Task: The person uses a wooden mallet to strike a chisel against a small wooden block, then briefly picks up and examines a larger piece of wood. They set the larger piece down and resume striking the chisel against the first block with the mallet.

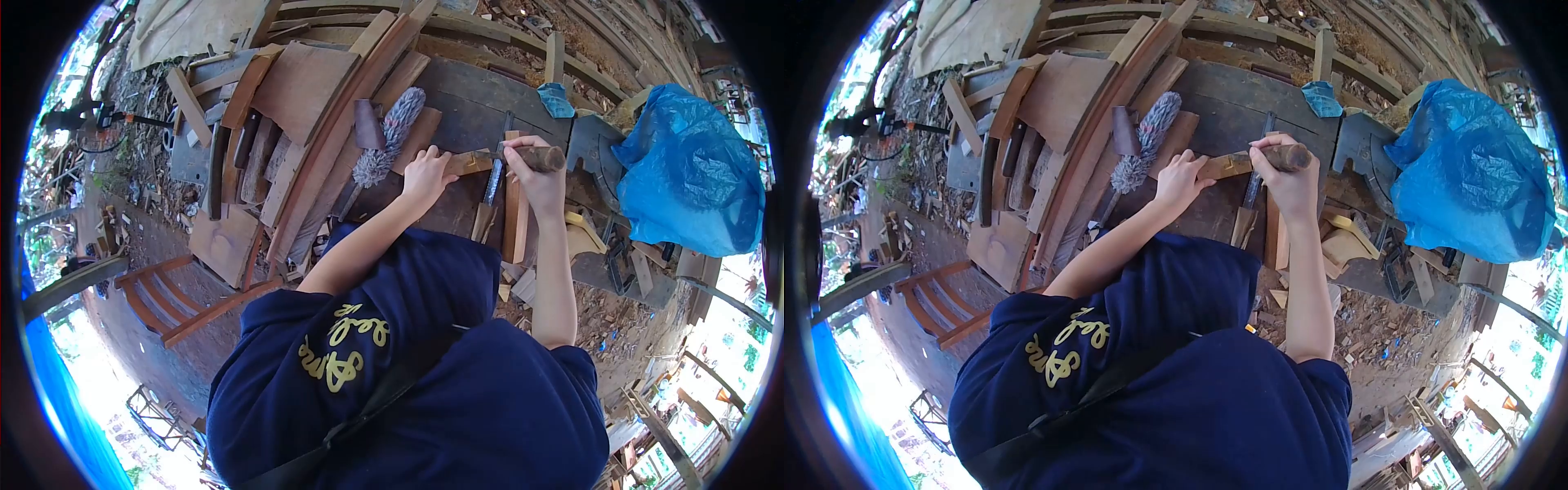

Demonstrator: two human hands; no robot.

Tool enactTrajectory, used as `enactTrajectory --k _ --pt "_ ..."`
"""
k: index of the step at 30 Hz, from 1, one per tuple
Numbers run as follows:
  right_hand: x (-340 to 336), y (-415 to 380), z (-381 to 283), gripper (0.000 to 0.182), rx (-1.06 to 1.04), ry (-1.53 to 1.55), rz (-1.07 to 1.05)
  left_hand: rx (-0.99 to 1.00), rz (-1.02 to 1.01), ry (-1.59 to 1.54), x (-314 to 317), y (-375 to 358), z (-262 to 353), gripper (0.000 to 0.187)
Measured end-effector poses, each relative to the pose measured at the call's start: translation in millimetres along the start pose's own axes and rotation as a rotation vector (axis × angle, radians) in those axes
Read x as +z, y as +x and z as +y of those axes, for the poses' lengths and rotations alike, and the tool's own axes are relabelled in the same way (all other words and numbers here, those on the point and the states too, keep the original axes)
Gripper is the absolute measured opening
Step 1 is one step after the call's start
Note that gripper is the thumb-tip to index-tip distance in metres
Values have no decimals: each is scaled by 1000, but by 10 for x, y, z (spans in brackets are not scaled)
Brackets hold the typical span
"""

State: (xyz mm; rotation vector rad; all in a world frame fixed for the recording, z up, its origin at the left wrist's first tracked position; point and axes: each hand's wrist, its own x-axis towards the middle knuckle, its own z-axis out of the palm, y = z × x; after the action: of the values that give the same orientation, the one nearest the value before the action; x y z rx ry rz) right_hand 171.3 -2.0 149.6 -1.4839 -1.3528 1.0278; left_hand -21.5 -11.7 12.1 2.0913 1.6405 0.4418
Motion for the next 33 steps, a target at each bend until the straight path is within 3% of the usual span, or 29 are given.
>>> enactTrajectory --k 10,33 --pt "74 91 -126 10 -55 -148 -32 0 -13 9 -33 4 16 49" --pt "103 96 -114 8 -134 -146 -14 -6 -8 0 -14 7 3 49"
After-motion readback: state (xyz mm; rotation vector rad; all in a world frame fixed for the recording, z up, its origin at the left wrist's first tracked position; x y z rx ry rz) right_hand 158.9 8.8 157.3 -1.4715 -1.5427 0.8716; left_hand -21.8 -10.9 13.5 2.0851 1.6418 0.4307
